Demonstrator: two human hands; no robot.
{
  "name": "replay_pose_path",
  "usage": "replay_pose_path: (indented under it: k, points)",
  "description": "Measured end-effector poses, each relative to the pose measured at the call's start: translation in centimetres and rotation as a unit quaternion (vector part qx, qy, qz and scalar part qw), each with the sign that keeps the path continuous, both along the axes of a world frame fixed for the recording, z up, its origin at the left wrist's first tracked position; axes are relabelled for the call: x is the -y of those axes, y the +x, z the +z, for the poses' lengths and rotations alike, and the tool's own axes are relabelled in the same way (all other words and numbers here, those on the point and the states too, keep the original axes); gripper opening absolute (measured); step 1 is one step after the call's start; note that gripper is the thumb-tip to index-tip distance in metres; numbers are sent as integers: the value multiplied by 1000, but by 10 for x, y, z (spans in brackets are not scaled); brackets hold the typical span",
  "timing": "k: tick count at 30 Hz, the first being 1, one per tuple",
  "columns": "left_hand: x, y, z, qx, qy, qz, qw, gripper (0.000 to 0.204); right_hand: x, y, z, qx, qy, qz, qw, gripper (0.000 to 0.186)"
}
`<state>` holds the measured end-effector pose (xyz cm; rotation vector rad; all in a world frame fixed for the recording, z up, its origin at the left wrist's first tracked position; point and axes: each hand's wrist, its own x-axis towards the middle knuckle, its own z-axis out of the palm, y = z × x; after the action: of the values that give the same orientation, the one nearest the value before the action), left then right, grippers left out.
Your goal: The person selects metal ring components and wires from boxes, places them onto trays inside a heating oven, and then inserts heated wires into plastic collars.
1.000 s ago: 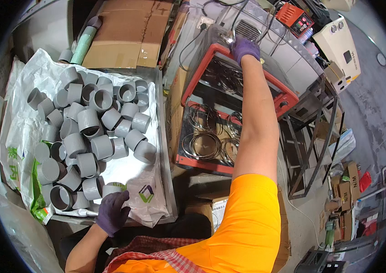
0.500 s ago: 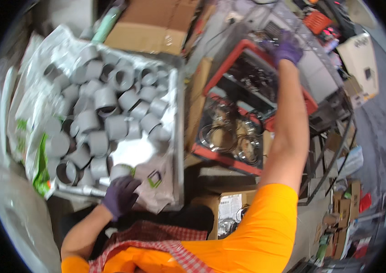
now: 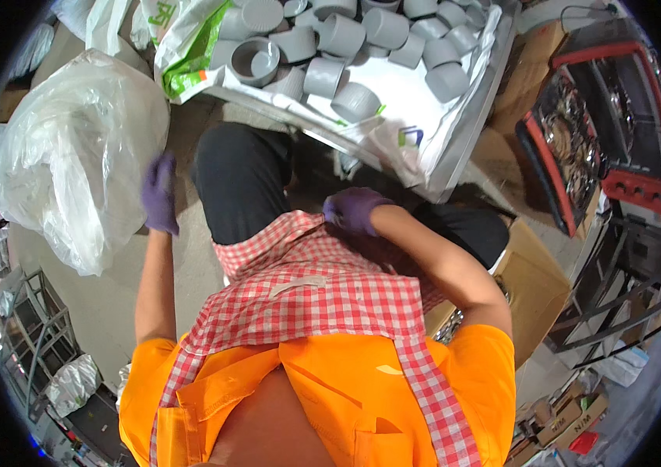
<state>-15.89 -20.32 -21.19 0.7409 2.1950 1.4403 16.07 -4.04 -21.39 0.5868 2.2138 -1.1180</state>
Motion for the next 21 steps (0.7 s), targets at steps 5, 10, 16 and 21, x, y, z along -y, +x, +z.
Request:
replay_pose_path:
  k: [5, 10, 16, 21]
  points:
    - [296, 34, -172, 103, -615, -43, 780, 68, 64, -9, -159, 149, 35, -111, 982, 39]
    - [337, 78, -200, 277, -576, -24, 769, 63, 128, 36, -282, 206, -133, 78, 966, 50]
    - [306, 93, -211, 360, -524, 24, 772, 58, 97, 99, -195, 266, -124, 0, 956, 50]
    - [281, 84, -187, 376, -541, 35, 751, 53, 76, 126, -178, 265, -125, -99, 951, 51]
